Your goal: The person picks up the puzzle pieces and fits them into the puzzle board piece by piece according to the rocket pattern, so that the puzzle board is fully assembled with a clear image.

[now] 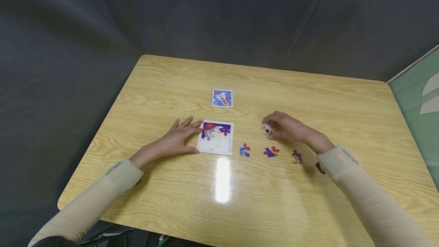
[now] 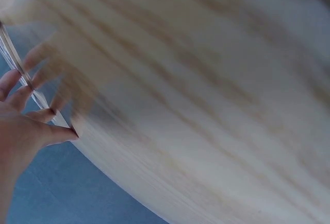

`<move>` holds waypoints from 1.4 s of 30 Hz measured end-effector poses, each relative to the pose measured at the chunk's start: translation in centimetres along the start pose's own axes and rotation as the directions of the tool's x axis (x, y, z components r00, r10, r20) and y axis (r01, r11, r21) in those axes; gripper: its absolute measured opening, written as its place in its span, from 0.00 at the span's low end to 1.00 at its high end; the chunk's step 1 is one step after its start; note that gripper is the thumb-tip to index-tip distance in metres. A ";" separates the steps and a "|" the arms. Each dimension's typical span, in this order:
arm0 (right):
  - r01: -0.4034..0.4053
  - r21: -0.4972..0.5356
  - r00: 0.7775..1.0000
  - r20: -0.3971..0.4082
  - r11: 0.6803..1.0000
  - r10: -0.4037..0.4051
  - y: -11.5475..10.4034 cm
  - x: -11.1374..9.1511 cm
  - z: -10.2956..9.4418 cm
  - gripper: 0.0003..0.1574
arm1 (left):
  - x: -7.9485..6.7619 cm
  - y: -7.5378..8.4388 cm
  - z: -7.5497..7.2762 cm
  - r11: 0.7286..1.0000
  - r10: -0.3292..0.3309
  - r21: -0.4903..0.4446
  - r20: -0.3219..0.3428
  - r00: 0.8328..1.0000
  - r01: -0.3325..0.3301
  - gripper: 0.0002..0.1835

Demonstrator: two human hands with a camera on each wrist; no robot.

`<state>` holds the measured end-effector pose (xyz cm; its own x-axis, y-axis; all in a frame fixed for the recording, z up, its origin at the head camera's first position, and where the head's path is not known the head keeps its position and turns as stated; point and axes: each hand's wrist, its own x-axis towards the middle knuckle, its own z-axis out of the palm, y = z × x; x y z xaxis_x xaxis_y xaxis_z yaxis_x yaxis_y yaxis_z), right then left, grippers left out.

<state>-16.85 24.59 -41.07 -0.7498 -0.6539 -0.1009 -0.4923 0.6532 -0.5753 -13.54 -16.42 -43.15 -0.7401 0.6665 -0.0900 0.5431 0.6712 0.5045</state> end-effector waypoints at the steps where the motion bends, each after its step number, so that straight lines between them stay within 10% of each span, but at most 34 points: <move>1: -0.008 -0.003 1.000 -0.003 1.000 0.008 0.0 0.0 0.0 0.29 | 0.0 0.0 0.0 1.000 0.002 -0.002 0.000 1.000 -0.002 0.39; 21: -0.044 -0.114 0.993 -0.117 0.993 0.031 -1.1 -0.7 1.4 0.30 | -0.2 -0.3 0.3 1.000 -0.011 -0.002 0.008 1.000 0.011 0.40; 42: 0.021 -0.301 0.925 -0.356 0.953 -0.133 -9.3 4.6 5.5 0.31 | 0.0 -0.1 0.1 1.000 -0.020 0.011 0.006 1.000 0.020 0.41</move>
<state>-13.27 13.45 -40.65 -0.7855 -0.5557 0.2723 -0.6183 0.7237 -0.3067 -13.58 -16.46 -43.29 -0.7485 0.6547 -0.1055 0.5322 0.6880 0.4935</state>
